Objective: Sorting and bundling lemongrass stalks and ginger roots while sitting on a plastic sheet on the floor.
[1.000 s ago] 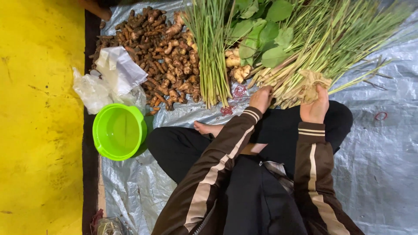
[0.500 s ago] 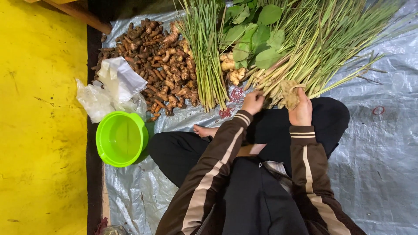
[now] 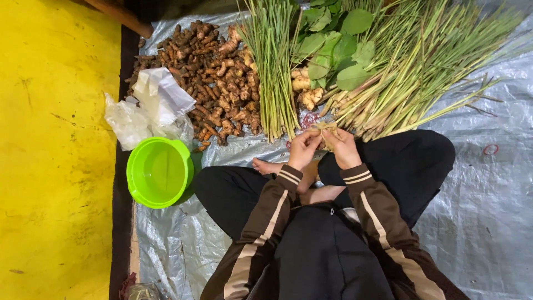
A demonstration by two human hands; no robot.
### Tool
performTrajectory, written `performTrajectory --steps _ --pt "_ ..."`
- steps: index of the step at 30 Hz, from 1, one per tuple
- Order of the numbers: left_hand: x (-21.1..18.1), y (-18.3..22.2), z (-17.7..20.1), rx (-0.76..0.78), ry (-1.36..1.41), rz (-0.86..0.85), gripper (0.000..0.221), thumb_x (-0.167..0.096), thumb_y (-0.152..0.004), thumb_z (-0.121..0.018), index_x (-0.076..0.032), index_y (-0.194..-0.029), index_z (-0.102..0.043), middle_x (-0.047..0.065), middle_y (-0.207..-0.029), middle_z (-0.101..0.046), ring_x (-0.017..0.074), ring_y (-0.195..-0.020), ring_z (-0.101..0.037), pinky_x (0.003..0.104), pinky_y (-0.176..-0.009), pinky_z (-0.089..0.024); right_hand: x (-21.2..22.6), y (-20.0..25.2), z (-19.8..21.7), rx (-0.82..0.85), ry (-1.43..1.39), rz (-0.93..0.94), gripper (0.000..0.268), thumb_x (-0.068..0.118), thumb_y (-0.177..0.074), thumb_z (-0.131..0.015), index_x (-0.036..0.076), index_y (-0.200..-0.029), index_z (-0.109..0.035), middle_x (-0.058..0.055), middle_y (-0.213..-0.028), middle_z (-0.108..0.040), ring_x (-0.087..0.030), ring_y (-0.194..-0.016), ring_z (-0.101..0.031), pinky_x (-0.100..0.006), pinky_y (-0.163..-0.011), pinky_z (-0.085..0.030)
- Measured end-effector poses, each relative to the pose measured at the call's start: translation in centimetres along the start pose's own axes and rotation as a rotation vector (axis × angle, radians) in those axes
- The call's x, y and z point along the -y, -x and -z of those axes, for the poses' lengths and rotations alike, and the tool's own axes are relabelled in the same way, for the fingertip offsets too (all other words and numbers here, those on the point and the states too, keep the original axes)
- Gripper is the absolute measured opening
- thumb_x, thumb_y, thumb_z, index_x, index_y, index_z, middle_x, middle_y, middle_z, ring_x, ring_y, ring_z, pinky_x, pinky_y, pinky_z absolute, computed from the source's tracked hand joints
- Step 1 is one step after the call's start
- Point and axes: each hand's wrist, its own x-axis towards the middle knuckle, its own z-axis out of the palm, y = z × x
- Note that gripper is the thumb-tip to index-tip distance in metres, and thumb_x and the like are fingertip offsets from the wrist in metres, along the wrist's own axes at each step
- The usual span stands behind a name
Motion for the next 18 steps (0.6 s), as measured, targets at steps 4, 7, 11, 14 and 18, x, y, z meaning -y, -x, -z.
performTrajectory --steps 4,7,11,14,18 --pt "0.6 0.9 1.4 -0.044 -0.109 -0.073 0.017 -0.009 -0.090 -0.079 -0.006 -0.107 -0.079 0.012 -0.087 -0.077 0.0138 -0.079 -0.070 0.029 -0.072 -0.059 -1.6 -1.0 -0.5 -0.025 -0.046 -0.004 0.020 0.012 -0.091 -0.082 -0.004 -0.088 -0.070 -0.011 -0.073 -0.068 -0.018 -0.059 -0.068 -0.031 -0.057 -0.059" --pt "1.2 1.7 3.0 -0.040 -0.022 -0.071 0.015 -0.004 -0.093 -0.074 -0.006 -0.108 -0.078 0.011 -0.085 -0.077 0.0137 -0.074 -0.072 0.029 -0.073 -0.061 0.7 -1.8 -0.7 -0.143 -0.119 0.035 0.025 0.013 -0.091 -0.083 0.003 -0.080 -0.063 -0.004 -0.068 -0.063 -0.010 -0.054 -0.060 -0.020 -0.054 -0.050" --pt "0.6 2.3 5.0 0.010 0.008 -0.061 0.015 -0.004 -0.095 -0.072 -0.004 -0.108 -0.077 0.013 -0.087 -0.077 0.0137 -0.076 -0.072 0.029 -0.072 -0.061 10.0 0.3 -3.7 -0.207 -0.157 0.154 0.023 0.013 -0.097 -0.078 0.009 -0.080 -0.063 -0.001 -0.071 -0.065 -0.009 -0.057 -0.063 -0.019 -0.056 -0.050" --pt "-0.2 2.5 5.6 0.048 0.164 0.006 0.015 -0.003 -0.098 -0.068 0.002 -0.111 -0.073 0.015 -0.089 -0.076 0.0155 -0.074 -0.073 0.028 -0.069 -0.063 12.4 -0.9 -3.1 -0.197 -0.118 0.241 0.016 0.014 -0.099 -0.075 0.006 -0.090 -0.066 -0.004 -0.079 -0.071 -0.011 -0.065 -0.071 -0.022 -0.063 -0.057" --pt "-0.3 2.0 5.5 0.056 0.240 0.000 0.016 -0.005 -0.099 -0.069 0.003 -0.112 -0.071 0.018 -0.087 -0.076 0.0188 -0.074 -0.075 0.030 -0.068 -0.064 12.3 -2.9 -1.4 -0.140 -0.023 0.452 0.006 0.009 -0.102 -0.072 0.003 -0.103 -0.072 -0.006 -0.093 -0.075 -0.011 -0.083 -0.076 -0.025 -0.077 -0.063"
